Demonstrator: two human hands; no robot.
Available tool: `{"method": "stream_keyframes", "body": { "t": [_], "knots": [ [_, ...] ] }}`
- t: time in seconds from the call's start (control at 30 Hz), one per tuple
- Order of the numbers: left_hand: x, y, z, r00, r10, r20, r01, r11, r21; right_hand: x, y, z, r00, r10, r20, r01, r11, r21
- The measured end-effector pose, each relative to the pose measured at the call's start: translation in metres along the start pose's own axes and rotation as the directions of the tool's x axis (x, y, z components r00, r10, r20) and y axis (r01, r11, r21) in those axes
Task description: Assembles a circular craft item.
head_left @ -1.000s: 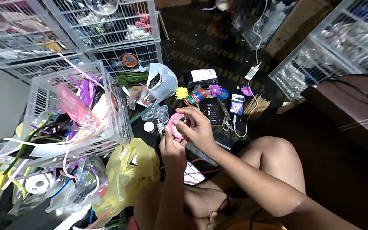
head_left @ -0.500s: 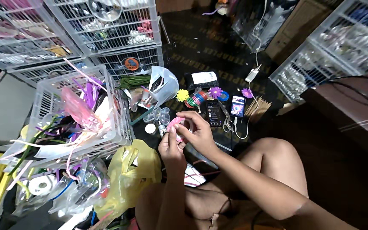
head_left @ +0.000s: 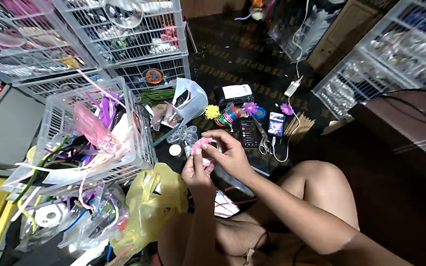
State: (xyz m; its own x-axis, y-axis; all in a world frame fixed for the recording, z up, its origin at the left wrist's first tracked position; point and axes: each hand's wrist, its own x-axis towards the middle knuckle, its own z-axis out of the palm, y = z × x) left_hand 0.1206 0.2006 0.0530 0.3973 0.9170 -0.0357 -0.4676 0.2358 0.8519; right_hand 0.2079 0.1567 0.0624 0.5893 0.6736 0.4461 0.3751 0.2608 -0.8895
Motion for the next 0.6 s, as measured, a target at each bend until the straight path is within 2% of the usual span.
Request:
{"method": "stream_keyframes", "body": {
  "t": [0.13,0.27,0.4,0.47,0.6],
  "knots": [
    [0.000,0.004,0.001,0.998,-0.068,-0.016,0.067,0.997,-0.035,0.007,-0.005,-0.014,0.994,0.055,0.099,-0.065,0.993,0.103],
    [-0.001,0.007,0.002,0.992,-0.127,-0.008,0.126,0.987,-0.104,0.010,-0.002,-0.019,0.987,0.146,0.066,-0.154,0.978,0.141],
    [0.000,0.005,-0.001,0.992,-0.121,0.026,0.123,0.988,-0.096,0.009,-0.002,-0.020,0.984,0.161,0.075,-0.168,0.979,0.114],
    [0.001,0.005,-0.003,0.993,-0.114,0.032,0.116,0.991,-0.073,0.009,-0.002,-0.023,0.987,0.112,0.113,-0.120,0.991,0.066],
    [0.002,0.007,-0.005,0.993,-0.112,0.033,0.113,0.993,-0.027,0.015,-0.002,-0.035,0.968,-0.073,0.241,0.090,0.994,-0.057]
  ]
}}
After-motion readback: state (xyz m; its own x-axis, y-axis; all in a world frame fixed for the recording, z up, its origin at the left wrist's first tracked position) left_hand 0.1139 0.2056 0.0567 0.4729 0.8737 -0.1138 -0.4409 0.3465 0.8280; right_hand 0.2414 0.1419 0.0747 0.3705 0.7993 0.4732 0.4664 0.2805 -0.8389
